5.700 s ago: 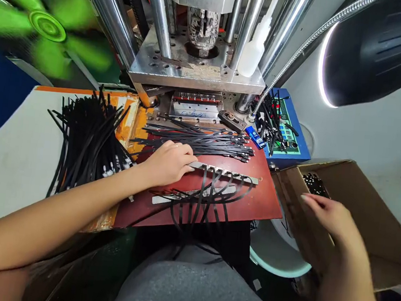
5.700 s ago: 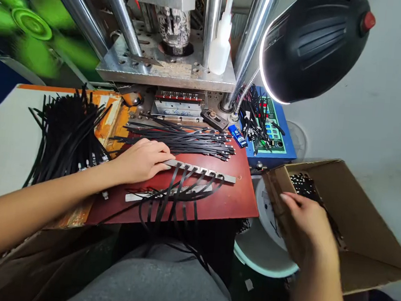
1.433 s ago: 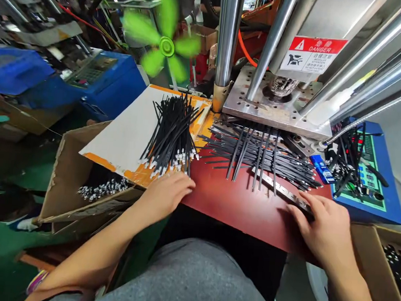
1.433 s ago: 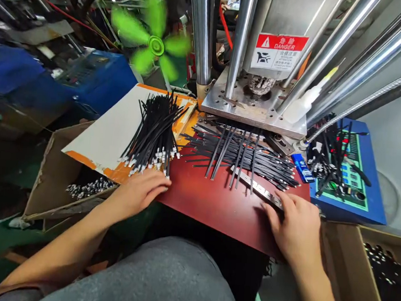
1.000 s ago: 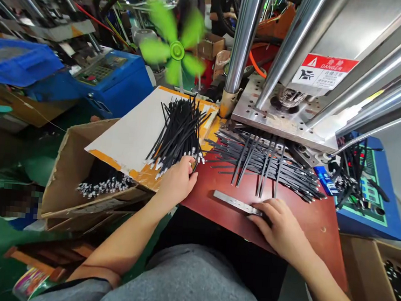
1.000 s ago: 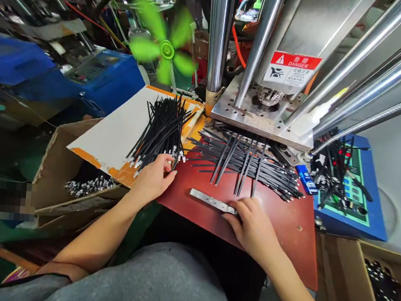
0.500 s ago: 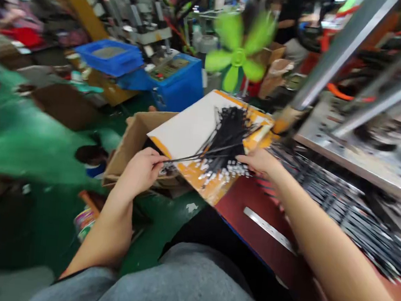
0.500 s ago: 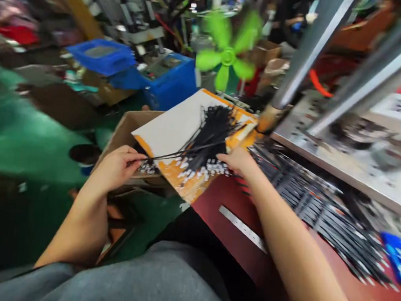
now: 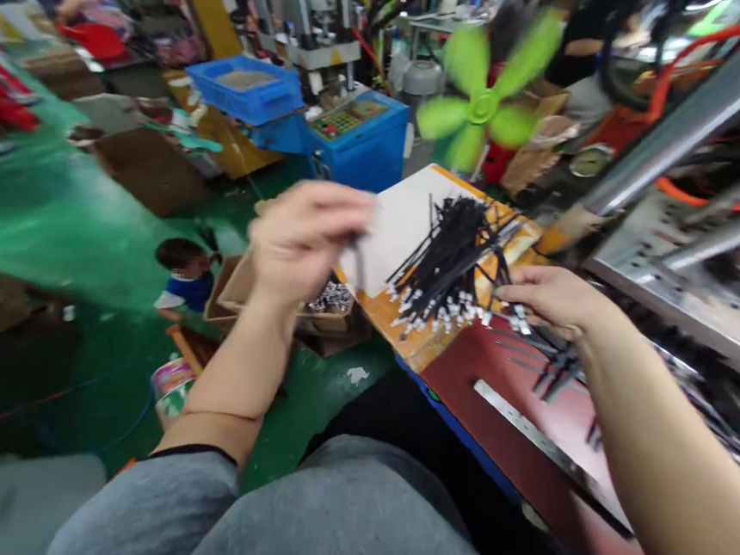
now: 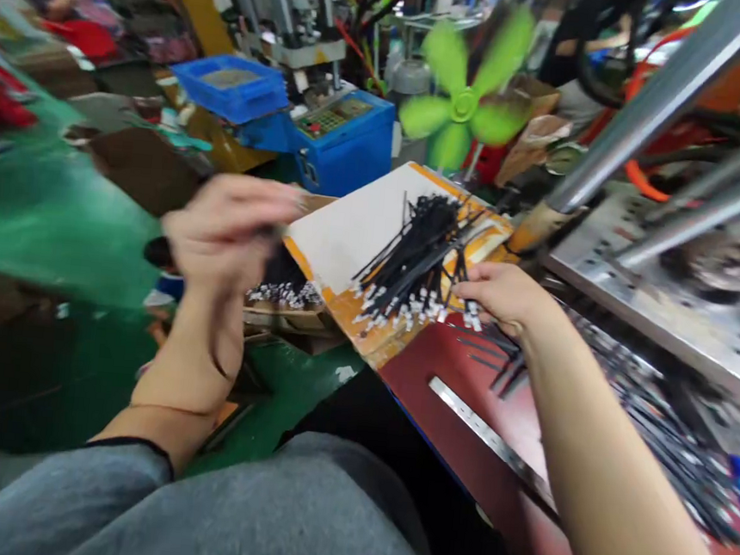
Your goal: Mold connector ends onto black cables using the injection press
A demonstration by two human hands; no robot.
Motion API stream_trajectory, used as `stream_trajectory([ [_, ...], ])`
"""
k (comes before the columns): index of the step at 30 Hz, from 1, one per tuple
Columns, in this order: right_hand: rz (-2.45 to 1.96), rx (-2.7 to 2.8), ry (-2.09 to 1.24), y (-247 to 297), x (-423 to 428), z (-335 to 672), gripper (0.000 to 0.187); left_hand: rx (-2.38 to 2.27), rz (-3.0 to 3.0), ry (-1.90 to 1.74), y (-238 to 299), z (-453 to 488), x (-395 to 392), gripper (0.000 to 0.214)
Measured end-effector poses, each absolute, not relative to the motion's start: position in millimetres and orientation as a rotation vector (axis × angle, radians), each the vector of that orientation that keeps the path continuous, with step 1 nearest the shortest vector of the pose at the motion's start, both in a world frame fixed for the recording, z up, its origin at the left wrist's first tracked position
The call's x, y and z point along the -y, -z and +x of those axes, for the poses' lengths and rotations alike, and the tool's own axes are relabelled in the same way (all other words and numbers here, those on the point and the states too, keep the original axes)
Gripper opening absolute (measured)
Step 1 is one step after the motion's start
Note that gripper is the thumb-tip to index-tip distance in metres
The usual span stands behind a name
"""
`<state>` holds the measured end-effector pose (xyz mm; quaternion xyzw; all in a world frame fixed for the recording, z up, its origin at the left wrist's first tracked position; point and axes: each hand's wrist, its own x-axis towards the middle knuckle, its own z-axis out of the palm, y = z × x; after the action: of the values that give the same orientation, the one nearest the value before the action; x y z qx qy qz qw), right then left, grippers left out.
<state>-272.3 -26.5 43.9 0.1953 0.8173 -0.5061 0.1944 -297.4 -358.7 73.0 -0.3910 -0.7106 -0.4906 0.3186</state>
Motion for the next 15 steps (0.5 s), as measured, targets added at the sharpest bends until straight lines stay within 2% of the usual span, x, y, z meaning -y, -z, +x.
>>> stream_trajectory([
  [3,0.627,-2.453,1.256,-50.4,24.0,-257.9,0.014,2.072,-1.805,1.189,-30.4,-291.8,264.0,0.031],
  [5,0.504,-2.653,1.075,-56.0,13.1,-234.6,0.014,2.223,-2.012,1.018,-0.2,-291.5,221.4,0.029],
  [9,0.249,-2.891,0.334,-57.9,-25.6,-144.7,0.011,2.37,-1.958,0.969,33.7,-297.4,199.2,0.027],
  [11,0.389,-2.877,0.037,-48.2,-48.0,-89.2,0.013,2.369,-1.904,1.031,34.0,-297.6,203.5,0.029],
  [15,0.756,-2.947,-0.258,-33.4,-82.0,9.7,0.013,2.31,-1.999,1.08,18.7,-282.2,197.6,0.033],
])
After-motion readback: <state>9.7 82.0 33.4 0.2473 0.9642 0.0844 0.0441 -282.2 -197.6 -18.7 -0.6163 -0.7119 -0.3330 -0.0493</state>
